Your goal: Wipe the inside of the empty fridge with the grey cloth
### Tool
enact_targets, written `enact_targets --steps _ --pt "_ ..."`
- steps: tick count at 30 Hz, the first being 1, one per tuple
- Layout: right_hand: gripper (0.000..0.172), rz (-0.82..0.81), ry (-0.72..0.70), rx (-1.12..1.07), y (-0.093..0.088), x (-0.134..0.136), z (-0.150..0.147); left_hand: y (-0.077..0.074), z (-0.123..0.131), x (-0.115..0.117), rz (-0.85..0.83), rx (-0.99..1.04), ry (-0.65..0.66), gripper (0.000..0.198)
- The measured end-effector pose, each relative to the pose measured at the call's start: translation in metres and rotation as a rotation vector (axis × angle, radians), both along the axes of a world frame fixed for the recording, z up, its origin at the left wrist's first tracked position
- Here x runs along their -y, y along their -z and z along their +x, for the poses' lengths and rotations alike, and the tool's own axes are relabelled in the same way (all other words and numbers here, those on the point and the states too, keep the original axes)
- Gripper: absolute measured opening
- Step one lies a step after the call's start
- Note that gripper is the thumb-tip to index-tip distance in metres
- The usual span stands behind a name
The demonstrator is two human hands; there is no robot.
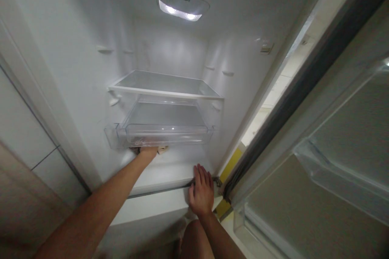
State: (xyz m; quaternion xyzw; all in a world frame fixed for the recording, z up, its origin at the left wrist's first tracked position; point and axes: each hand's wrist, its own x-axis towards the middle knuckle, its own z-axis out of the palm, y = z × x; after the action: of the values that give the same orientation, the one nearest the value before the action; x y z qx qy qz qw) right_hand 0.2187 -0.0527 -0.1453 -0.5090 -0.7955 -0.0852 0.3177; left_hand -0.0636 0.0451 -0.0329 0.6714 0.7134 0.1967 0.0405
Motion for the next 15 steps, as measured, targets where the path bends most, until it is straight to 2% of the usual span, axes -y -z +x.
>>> enact_targets --steps 3,6,8,9,11,13,15 --pt "0.070 -0.010 -0.004 0.023 0.000 0.001 0.001 0.004 0.044 0.005 -0.050 -0.071 0.127 0.041" --pt "0.066 -0.021 0.012 0.033 0.002 0.001 0.001 0.011 0.097 0.020 -0.073 -0.129 0.300 0.039" --pt "0.060 -0.023 0.033 0.037 0.004 0.001 0.001 0.013 0.115 0.034 -0.066 -0.149 0.383 0.036" --pt "0.059 -0.020 0.038 0.040 0.005 0.000 0.001 0.014 0.116 0.041 -0.065 -0.156 0.405 0.036" --pt "0.061 -0.009 0.033 0.048 0.005 0.000 0.001 0.014 0.103 0.052 -0.072 -0.173 0.400 0.046" --pt "0.066 0.008 0.017 0.042 0.004 0.000 0.002 0.013 0.073 0.061 -0.090 -0.206 0.331 0.055" --pt "0.068 0.023 0.010 0.028 0.002 0.000 0.002 0.011 0.035 0.068 -0.096 -0.248 0.200 0.050"
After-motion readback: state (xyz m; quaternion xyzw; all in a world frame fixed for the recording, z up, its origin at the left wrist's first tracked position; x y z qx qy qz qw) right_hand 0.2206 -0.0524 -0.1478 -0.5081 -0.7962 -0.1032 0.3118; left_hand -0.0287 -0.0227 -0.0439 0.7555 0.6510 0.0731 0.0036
